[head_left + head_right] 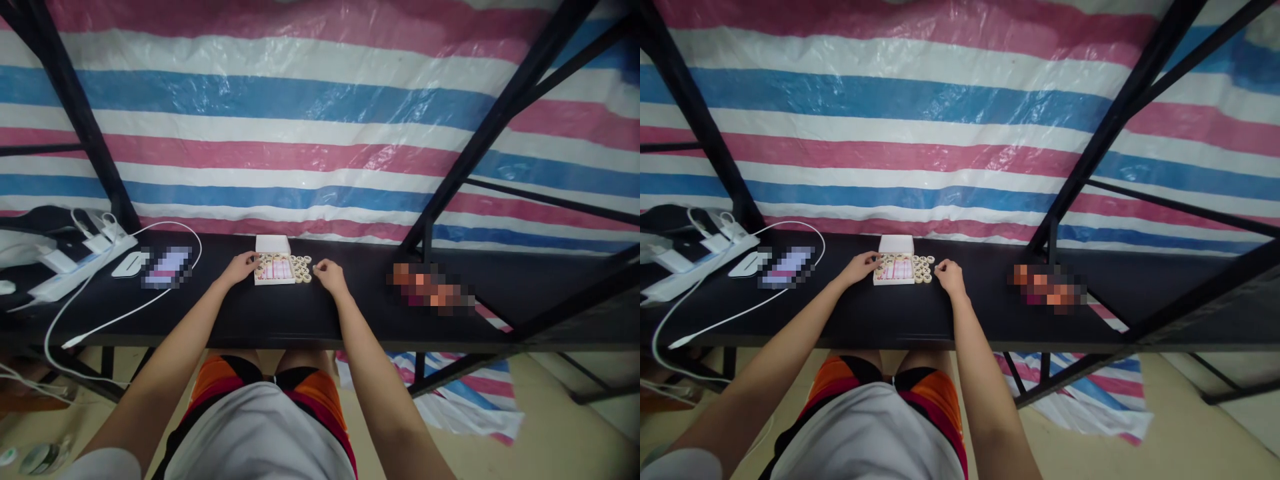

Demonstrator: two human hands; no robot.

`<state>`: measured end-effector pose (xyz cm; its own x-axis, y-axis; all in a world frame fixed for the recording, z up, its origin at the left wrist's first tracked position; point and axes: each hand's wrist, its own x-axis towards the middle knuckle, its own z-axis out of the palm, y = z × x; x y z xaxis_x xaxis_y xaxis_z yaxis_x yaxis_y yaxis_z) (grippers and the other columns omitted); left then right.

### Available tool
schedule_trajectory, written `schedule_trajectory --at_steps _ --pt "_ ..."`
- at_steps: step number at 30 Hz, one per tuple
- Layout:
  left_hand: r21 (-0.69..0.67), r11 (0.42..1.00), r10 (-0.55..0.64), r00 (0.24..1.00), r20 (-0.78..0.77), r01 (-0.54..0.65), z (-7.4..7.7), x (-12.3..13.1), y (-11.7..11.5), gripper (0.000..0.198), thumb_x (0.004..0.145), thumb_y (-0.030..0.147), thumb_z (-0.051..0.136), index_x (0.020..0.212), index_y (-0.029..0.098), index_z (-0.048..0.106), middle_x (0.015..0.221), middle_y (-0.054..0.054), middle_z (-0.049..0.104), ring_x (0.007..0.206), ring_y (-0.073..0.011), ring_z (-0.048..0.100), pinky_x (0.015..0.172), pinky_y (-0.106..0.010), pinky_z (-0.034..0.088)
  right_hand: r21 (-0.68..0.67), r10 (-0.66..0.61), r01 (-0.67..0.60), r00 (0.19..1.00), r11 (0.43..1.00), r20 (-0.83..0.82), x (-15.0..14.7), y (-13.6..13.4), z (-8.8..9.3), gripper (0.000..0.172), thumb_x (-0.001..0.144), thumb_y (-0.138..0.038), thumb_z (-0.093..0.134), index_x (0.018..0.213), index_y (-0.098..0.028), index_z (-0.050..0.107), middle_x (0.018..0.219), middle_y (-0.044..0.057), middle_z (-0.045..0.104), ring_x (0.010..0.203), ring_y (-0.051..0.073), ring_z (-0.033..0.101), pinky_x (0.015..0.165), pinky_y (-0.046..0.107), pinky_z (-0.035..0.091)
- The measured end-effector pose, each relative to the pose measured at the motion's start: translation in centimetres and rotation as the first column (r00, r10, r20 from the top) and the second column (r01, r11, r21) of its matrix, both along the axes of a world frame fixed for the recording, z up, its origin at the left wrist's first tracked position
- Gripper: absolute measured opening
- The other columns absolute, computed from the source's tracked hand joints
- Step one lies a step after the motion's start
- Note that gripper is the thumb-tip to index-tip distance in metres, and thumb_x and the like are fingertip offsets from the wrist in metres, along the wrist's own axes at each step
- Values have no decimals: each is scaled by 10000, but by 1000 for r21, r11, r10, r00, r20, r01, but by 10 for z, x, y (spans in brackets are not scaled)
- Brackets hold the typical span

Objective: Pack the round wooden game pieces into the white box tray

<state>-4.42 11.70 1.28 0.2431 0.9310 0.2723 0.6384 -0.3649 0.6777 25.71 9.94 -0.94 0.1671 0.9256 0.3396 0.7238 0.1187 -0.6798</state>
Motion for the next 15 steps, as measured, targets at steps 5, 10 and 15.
schedule_trajectory --at_steps 5,10,15 --pt "10 1000 -17 1000 -20 17 6 0 -4 394 781 466 530 997 172 683 617 11 571 603 -152 519 575 -248 358 -3 84 -84 996 996 19 -9 1 -2 109 752 -232 558 765 -189 657 829 29 686 787 159 615 792 268 436" --pt "37 998 -49 997 -54 51 11 4 -8 353 743 463 575 910 179 704 651 1 546 627 -156 504 584 -253 368 21 109 -111 990 994 86 -7 2 -3 202 823 -265 510 845 -197 699 906 47 697 850 168 622 823 280 439" --pt "35 994 -98 994 -42 99 11 3 -9 372 665 473 661 895 184 707 725 -13 559 675 -164 520 637 -260 409 47 116 -121 987 992 109 -7 4 -6 203 814 -210 507 874 -182 699 938 55 661 860 155 605 856 286 442"
